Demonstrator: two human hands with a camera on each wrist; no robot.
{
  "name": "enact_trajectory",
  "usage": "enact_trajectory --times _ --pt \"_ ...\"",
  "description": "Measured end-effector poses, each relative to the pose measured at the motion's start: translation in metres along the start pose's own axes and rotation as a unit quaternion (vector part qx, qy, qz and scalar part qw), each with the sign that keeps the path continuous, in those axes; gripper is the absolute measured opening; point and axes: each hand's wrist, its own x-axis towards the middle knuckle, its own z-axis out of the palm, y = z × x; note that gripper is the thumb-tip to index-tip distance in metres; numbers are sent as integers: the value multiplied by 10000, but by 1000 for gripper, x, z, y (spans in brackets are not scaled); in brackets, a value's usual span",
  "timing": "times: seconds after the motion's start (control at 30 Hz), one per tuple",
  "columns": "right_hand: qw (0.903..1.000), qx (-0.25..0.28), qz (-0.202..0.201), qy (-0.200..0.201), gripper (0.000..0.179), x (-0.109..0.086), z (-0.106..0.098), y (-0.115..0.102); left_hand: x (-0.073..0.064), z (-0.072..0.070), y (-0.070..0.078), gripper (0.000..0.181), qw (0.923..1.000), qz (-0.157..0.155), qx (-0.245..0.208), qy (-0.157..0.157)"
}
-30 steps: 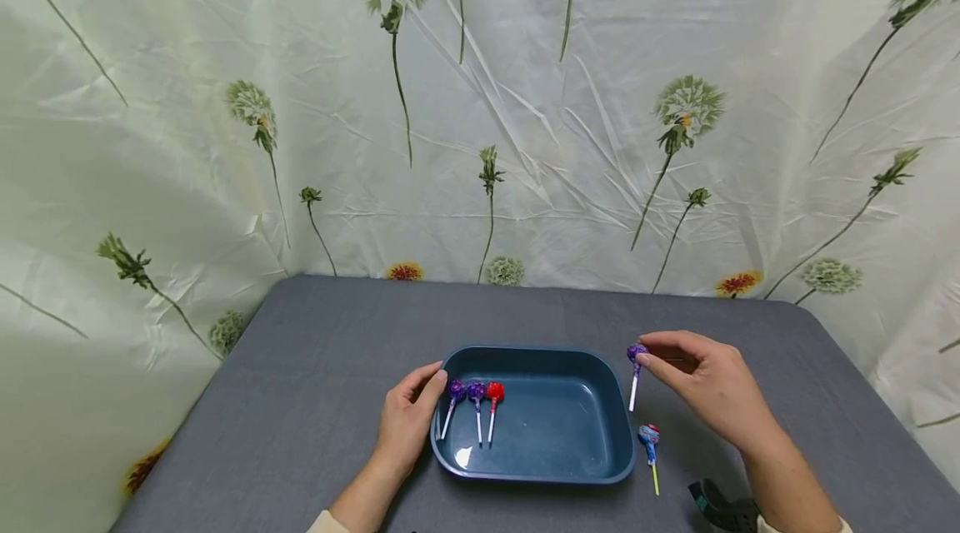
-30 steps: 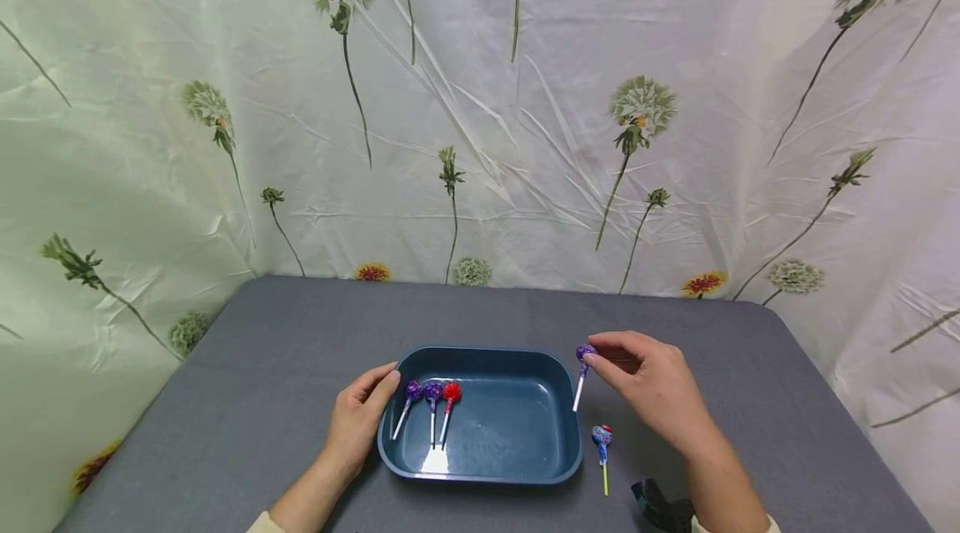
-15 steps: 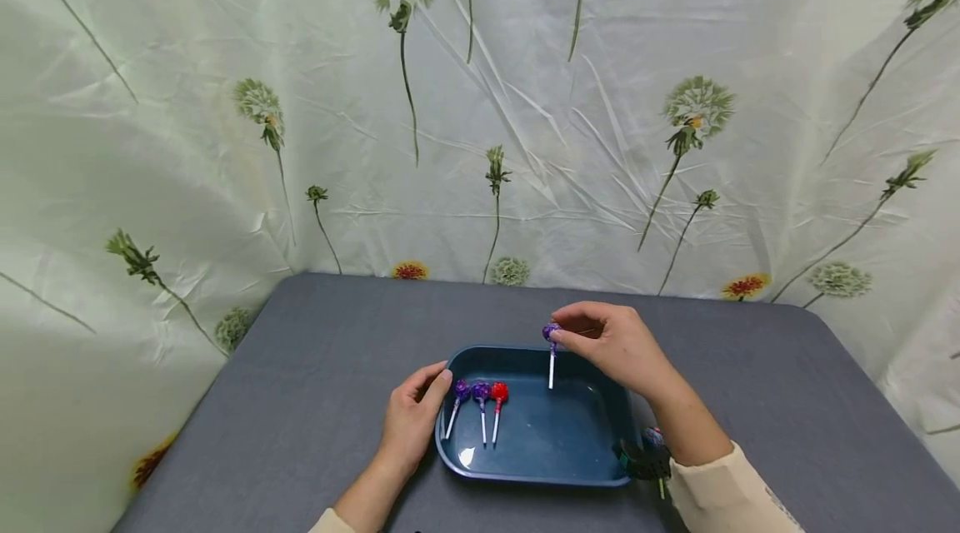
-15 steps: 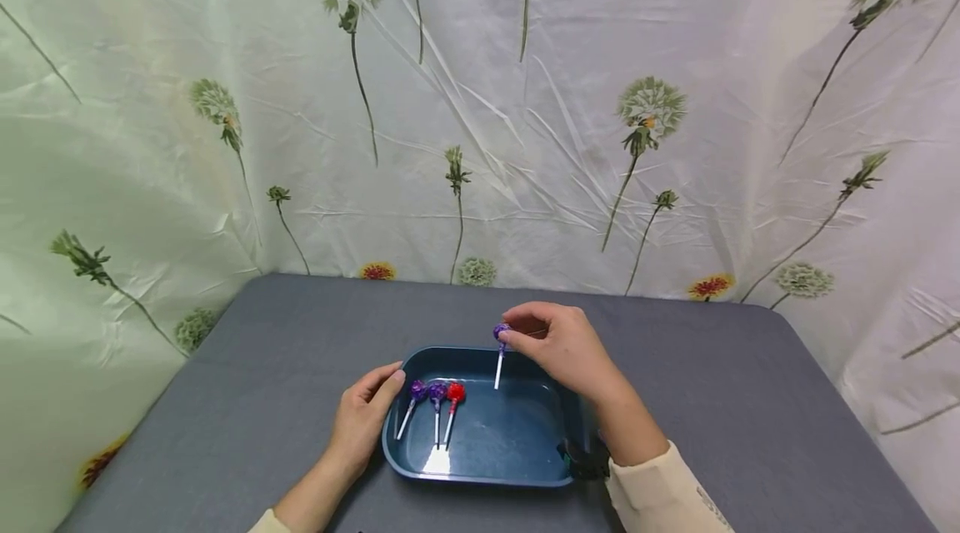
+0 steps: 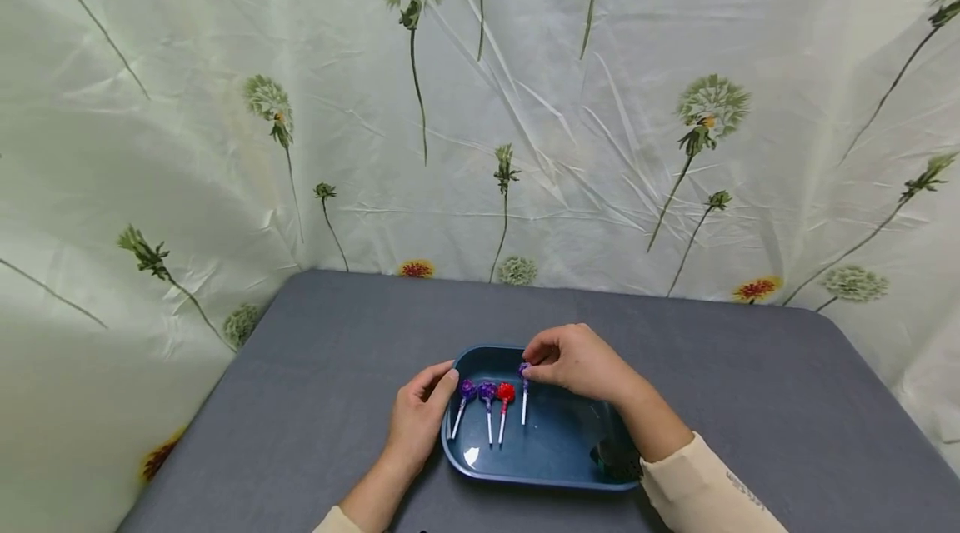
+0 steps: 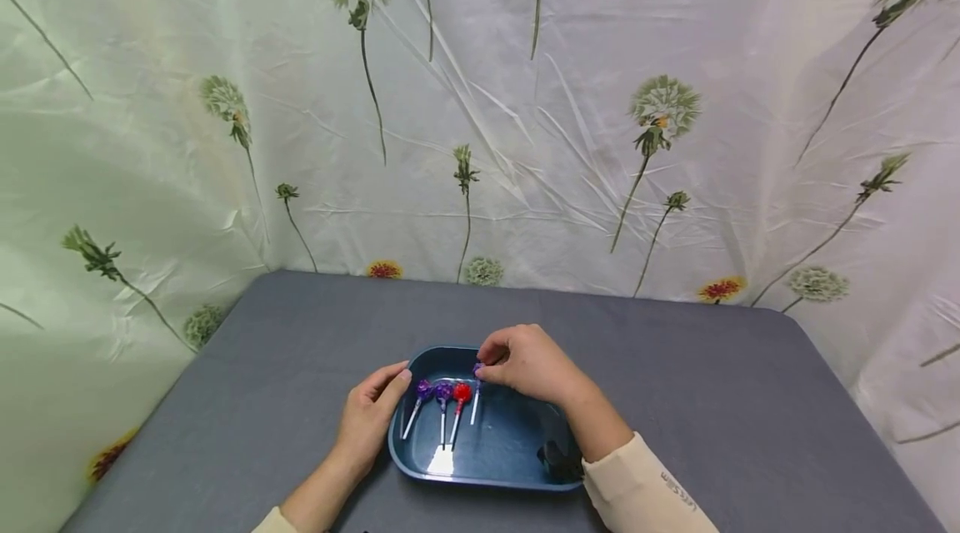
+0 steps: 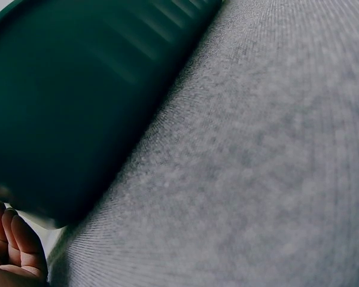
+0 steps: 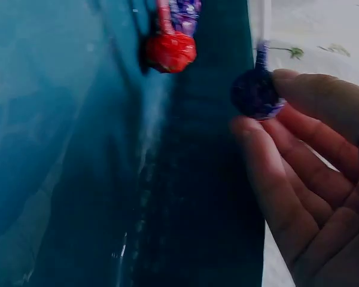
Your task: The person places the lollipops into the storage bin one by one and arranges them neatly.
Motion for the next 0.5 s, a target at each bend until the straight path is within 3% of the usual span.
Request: enact_trajectory --times 0.5 --pt "9976 -516 14 -466 11 2 12 2 1 2 -2 31 9997 -79 203 62"
